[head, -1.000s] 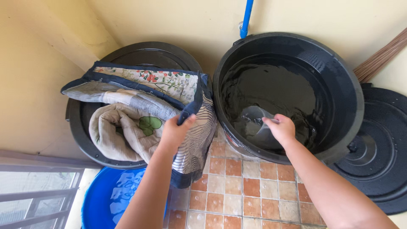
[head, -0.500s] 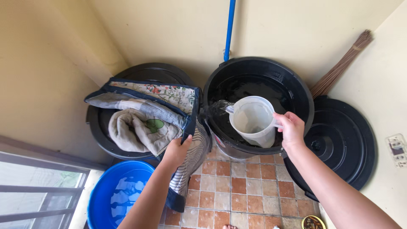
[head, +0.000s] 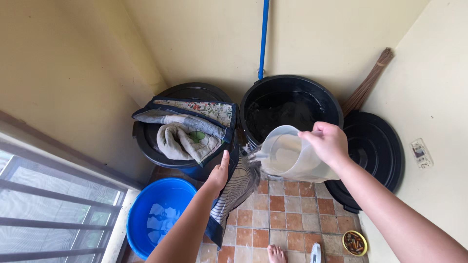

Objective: The person wrings water out of a cloth by hand and then uses a pitcher to pour water into a separate green bag while holding it over a basin.

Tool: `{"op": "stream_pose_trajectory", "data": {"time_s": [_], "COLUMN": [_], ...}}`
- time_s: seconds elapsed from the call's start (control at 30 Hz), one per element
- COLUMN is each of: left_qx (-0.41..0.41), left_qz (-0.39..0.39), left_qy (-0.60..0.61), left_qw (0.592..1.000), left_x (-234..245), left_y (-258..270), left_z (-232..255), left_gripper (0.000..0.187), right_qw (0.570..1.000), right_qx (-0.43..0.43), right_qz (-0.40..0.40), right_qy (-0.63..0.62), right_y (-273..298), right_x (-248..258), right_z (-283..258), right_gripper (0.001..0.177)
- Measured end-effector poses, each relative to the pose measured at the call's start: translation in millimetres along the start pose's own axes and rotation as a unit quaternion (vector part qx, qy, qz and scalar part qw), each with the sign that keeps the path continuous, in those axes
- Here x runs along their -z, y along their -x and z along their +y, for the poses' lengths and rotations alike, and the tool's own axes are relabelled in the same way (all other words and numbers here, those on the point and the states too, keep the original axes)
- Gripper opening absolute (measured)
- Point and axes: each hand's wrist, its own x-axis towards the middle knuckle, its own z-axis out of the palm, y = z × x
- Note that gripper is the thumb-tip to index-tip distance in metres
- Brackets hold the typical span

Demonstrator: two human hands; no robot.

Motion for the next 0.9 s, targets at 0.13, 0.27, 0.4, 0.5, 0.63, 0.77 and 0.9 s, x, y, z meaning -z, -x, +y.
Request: {"op": "stream_pose_trajectory", "data": {"time_s": [0.13, 0.27, 0.4, 0.5, 0.63, 0.77, 0.9], "left_qx": [0.006, 0.014, -0.008, 0.013, -0.075, -0.096, -0.064], "left_qz": [-0.014, -0.021, -0.022, -0.007, -0.036, 0.036, 0.114], "left_qy": [0.019, 0.013, 0.058, 0.082, 0.036, 0.013, 0.051], "left_qw": [1.000, 1.000, 0.998, 0.997, 0.996, 0.995, 0.990], "left_x": [1, -8, -22, -28, -33, -49, -63], "left_y": [15, 6, -6, -15, -19, -40, -63], "left_z": [-14, -37, -58, -64, -74, -81, -84], "left_gripper": [0.115, 0.113, 0.106, 0.092, 0.063, 0.052, 0.056], "right_qw": [0.998, 0.996, 0.987, 0.980, 0.976, 0.961, 0.939], "right_qx": [0.020, 0.052, 0.112, 0.127, 0.133, 0.185, 0.155], "right_qz": [-0.020, -0.033, -0.037, -0.061, -0.106, -0.135, -0.214], "right_qy": [0.053, 0.069, 0.107, 0.140, 0.139, 0.152, 0.220], "right_y": [27, 42, 49, 46, 38, 35, 31], "right_x": [15, 23, 16, 8, 2, -8, -12], "right_z": [-26, -45, -64, -74, -78, -86, -102], "right_gripper": [0.047, 0.044, 0.042, 0.041, 0.042, 0.037, 0.038]}}
